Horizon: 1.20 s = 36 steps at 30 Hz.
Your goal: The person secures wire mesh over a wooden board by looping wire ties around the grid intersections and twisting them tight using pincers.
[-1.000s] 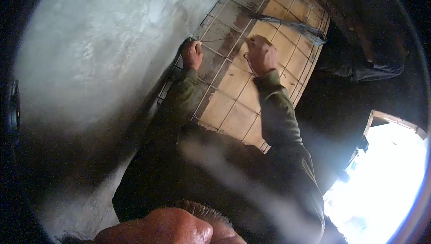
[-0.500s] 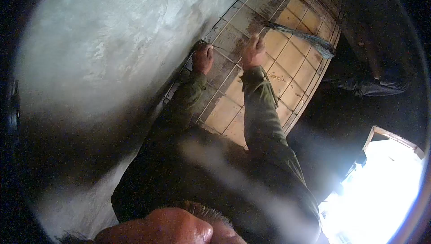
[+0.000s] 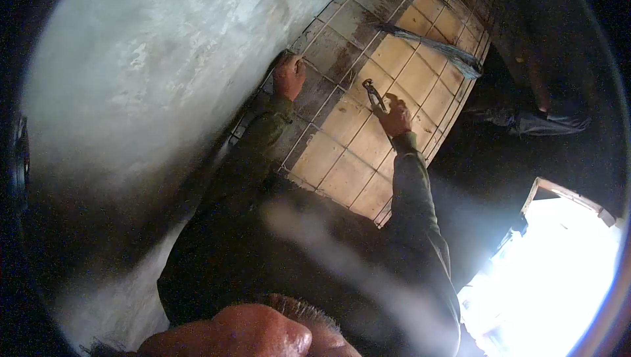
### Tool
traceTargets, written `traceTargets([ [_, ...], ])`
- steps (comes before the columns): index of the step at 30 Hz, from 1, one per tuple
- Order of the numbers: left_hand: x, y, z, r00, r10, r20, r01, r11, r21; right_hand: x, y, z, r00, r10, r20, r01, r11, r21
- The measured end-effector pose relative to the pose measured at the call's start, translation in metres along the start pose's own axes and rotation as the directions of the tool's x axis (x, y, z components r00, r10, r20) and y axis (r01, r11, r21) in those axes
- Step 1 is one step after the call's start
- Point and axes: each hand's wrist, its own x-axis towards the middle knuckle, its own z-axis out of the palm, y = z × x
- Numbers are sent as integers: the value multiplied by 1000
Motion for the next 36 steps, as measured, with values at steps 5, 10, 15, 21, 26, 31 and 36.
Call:
traceTargets([
  [5, -5, 0, 3, 996, -18, -92, 18, 1000, -5, 6, 7, 22, 977, -117, 177, 136, 986, -98],
  [10, -13, 32, -7, 960, 72, -269, -39, 991, 125, 8, 33, 51, 978, -208, -21, 200, 960, -198],
  [15, -11, 59, 3, 725, -637, 264, 650, 505, -568, 33, 47, 17, 989, 31, 147, -94, 894, 438],
  [21, -10, 55, 38, 568, -635, 523, 579, -142, -802, 57, -49, -108, 935, 139, 327, -330, 682, 653],
  [26, -16, 60, 44, 642, -646, 414, 490, -69, -869, 110, -119, -143, 806, -230, 545, 27, 935, 355],
  [31, -21, 65, 49, 639, -673, 372, 451, -64, -890, 142, -155, -74, 681, -293, 671, 239, 955, 175],
  [36, -26, 76, 41, 580, -702, 414, 493, -102, -864, 145, -178, -24, 681, -414, 604, 721, 521, -457],
])
